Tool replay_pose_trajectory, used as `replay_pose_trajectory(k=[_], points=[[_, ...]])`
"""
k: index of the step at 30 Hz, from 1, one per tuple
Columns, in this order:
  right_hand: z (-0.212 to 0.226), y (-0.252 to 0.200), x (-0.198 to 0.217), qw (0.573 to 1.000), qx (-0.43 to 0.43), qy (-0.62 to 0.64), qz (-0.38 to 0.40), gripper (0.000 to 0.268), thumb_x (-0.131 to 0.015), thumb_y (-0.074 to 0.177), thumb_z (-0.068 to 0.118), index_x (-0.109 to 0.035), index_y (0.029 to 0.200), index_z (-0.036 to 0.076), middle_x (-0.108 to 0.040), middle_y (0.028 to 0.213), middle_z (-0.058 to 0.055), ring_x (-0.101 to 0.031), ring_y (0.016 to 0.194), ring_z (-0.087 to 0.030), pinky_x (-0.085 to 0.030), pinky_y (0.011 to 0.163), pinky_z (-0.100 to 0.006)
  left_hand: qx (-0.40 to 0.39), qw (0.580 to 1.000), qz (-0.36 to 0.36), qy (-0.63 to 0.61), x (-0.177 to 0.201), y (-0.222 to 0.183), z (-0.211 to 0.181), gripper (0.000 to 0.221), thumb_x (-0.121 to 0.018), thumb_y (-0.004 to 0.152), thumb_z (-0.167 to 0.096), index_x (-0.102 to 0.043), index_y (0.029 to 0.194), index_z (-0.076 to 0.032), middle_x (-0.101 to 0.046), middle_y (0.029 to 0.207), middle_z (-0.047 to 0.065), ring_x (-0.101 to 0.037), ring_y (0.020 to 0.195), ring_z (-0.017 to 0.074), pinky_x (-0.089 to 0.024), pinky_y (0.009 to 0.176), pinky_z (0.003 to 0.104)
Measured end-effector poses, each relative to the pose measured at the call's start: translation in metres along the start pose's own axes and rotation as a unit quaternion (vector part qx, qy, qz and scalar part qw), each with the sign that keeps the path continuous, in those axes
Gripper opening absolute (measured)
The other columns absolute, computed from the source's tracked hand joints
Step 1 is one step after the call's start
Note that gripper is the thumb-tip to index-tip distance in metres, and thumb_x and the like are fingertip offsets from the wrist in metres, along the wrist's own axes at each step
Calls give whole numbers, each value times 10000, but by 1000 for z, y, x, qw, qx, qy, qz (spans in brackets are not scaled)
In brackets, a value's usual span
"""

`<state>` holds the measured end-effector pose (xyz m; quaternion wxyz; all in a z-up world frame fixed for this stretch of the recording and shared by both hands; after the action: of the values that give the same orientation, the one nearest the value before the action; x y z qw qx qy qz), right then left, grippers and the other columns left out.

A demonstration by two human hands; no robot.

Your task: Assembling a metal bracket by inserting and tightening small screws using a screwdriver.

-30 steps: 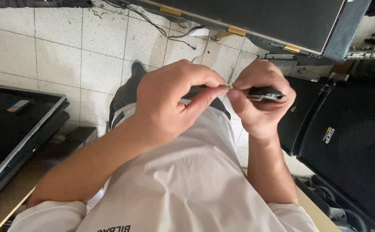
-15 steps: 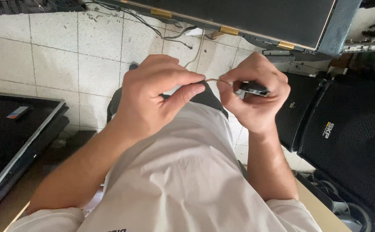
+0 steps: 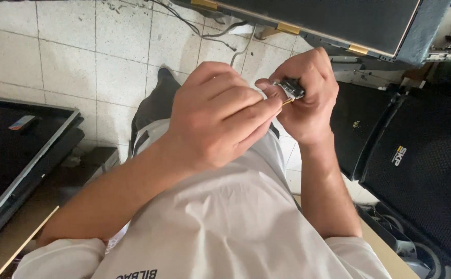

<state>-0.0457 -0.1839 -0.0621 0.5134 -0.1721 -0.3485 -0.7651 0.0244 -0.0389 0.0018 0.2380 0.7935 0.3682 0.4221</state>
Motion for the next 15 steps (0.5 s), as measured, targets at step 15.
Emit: replay_pose_trajectory(k=[15], points=[[-3,-4,-9,997,-38,59,17,170,-539,1056,-90,-595,944,26,-561,909,-91,-482,843,-257,-392,780,-405,36,997,59,25,-8,8,-1,259,-576,1086,111,-597,880,-45,-467,812,62,-482,747,275,-405,799,412]])
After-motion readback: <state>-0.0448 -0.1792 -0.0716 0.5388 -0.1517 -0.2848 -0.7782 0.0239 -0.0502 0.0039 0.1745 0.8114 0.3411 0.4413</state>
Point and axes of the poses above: each hand's wrist, its own y-axis towards the middle knuckle, its own x-axis out of the back of the hand, z = x × y, the point moved 8 cm from there along y, towards the middle knuckle
